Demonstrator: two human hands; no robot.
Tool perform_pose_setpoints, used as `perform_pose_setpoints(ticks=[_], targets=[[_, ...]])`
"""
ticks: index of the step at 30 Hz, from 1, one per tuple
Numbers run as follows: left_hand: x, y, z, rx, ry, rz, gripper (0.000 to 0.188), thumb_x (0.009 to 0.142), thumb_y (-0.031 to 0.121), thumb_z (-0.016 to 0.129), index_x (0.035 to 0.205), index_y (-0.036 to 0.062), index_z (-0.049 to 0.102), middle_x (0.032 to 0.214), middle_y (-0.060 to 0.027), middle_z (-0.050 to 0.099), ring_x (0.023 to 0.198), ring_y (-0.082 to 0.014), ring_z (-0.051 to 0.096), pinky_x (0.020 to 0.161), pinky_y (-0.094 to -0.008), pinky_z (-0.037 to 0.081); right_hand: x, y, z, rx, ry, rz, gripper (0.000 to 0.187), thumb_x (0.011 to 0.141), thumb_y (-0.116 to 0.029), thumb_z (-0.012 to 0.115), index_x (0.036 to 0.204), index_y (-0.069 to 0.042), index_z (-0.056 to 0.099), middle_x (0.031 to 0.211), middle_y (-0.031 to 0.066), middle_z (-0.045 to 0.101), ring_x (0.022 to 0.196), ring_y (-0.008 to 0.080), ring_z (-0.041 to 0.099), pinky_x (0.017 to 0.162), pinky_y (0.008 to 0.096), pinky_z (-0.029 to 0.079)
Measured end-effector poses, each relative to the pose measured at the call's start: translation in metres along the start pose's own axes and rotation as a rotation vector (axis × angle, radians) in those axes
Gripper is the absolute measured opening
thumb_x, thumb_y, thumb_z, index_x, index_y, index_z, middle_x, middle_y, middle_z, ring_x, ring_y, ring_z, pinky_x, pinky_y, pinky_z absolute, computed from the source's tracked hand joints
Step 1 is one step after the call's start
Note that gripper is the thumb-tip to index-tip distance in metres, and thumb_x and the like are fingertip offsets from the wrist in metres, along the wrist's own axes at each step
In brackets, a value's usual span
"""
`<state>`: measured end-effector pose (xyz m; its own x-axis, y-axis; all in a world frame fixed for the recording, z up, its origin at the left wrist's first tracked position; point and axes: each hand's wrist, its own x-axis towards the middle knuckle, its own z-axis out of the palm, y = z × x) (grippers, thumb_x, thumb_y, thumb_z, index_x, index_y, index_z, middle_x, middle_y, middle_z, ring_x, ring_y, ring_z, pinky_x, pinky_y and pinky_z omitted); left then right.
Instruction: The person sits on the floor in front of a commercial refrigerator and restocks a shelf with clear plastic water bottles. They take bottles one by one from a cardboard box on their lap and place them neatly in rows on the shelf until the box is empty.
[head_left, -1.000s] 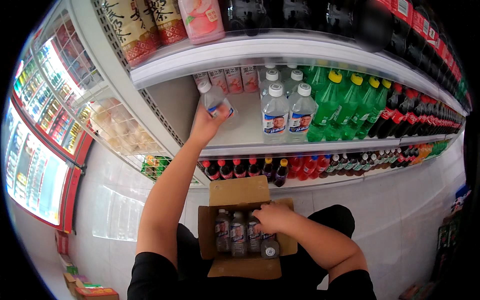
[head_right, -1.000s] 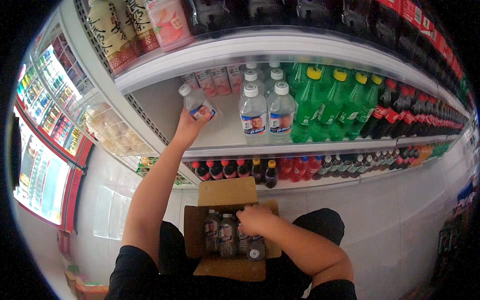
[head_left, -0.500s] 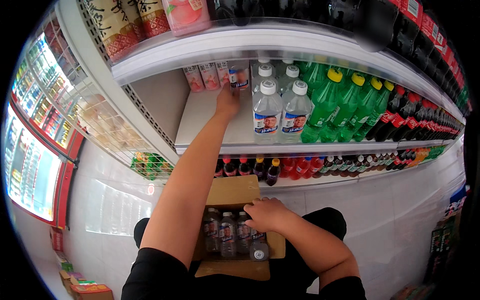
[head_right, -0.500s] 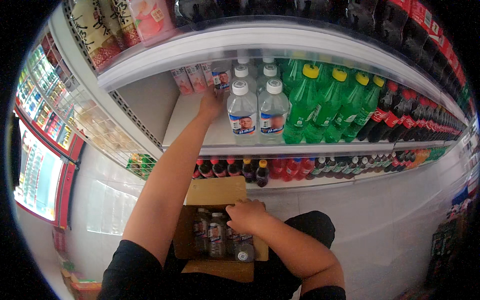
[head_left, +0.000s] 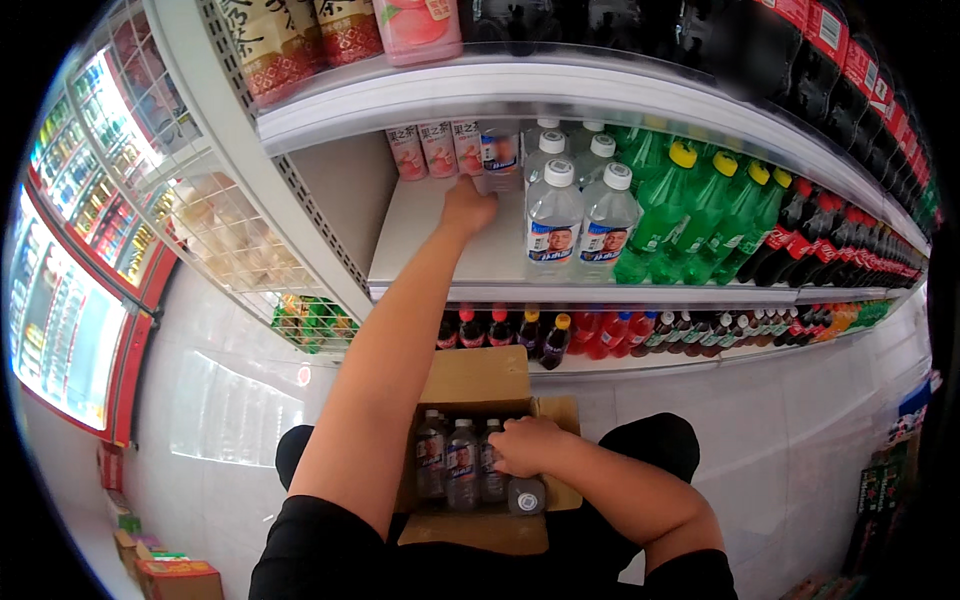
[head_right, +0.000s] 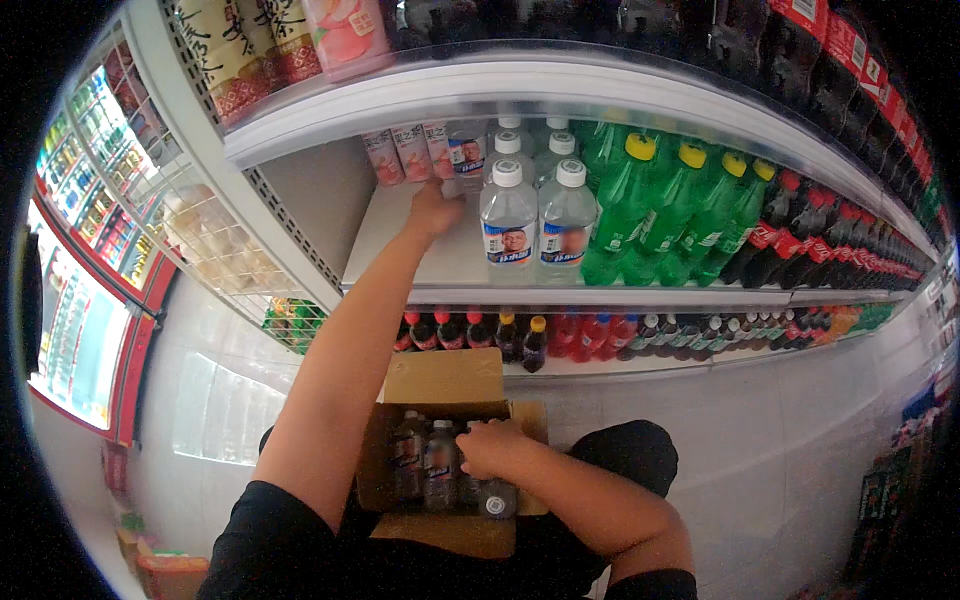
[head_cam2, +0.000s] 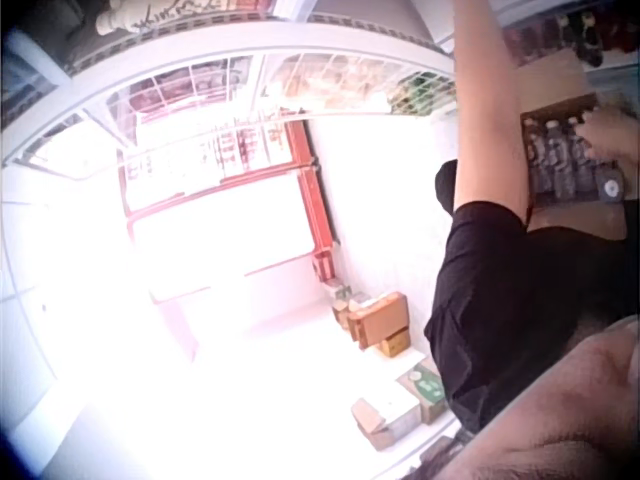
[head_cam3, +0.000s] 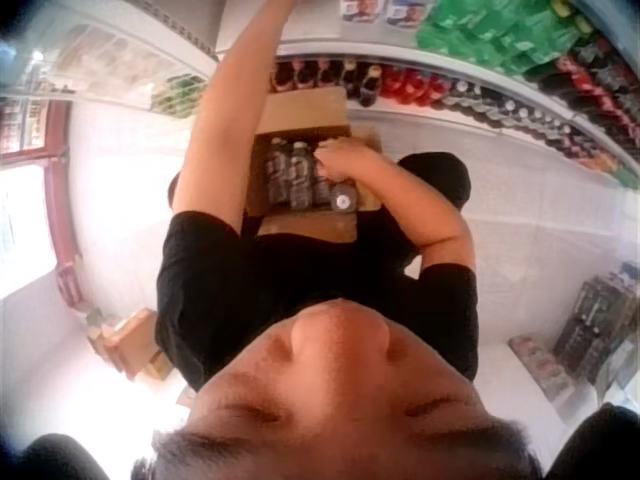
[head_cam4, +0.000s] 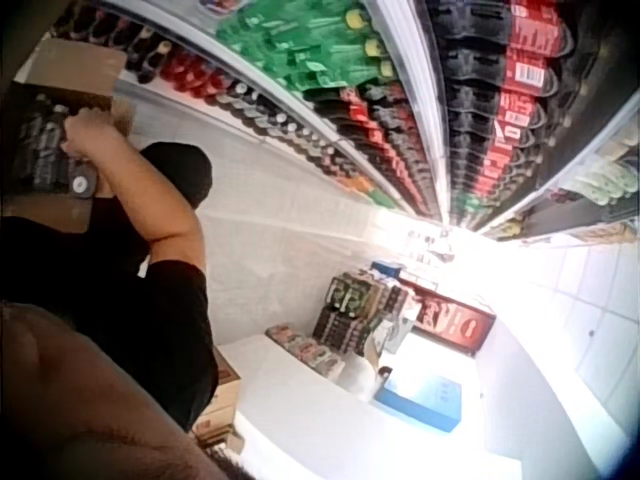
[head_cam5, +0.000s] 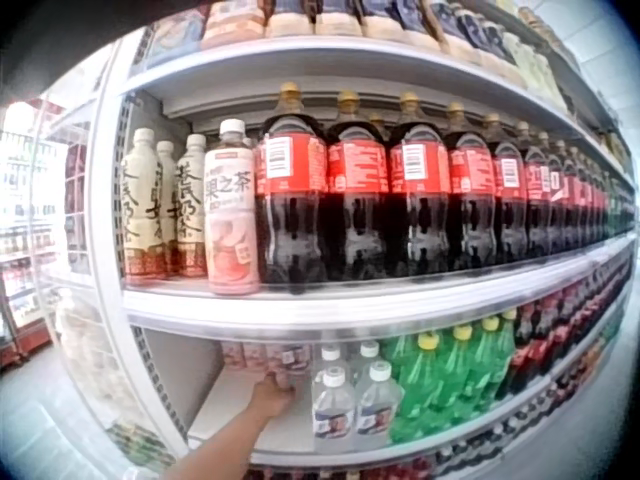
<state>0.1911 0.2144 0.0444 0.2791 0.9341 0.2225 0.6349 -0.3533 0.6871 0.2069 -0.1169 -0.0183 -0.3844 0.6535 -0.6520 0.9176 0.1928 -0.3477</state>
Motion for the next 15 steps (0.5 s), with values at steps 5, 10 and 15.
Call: perform_pose_setpoints(ticks=[5,10,15], targets=[[-0.043,-0.008,-0.056,0.116,-0.240,0.034,0.066,0.090,0.042,0.069,0.132,-0.0082,0.060,0.111,-0.0304,0.071,0.106,-0.0414,0.070,0.094,-0.0453,0.055,0.008,-0.003,0.009,-0.006,-0.124,0.003,0.054,0.095,-0.043,0.067,0.140,-0.016,0.058,0.134,0.0177,0.060,0.127,0.0391,0.057,0.100,0.0519,0.052],[-0.101,-0.015,-0.104,0.225,-0.342,0.152,0.061,0.095,0.043,0.067,0.134,-0.0040,0.060,0.099,-0.0235,0.075,0.096,-0.0389,0.074,0.093,-0.0446,0.055,0.009,0.002,0.007,-0.036,-0.111,0.054,0.061,0.092,-0.044,0.071,0.144,-0.016,0.056,0.138,0.0178,0.058,0.129,0.0392,0.056,0.101,0.0516,0.051],[-0.168,-0.060,-0.121,0.472,-0.184,0.430,0.060,0.095,0.035,0.067,0.141,-0.0013,0.053,0.142,-0.0257,0.057,0.131,-0.0396,0.057,0.115,-0.0627,0.033,0.016,-0.004,0.021,-0.044,-0.165,0.044,0.063,0.089,-0.043,0.074,0.142,-0.014,0.058,0.133,0.0196,0.063,0.123,0.0390,0.061,0.099,0.0505,0.053]])
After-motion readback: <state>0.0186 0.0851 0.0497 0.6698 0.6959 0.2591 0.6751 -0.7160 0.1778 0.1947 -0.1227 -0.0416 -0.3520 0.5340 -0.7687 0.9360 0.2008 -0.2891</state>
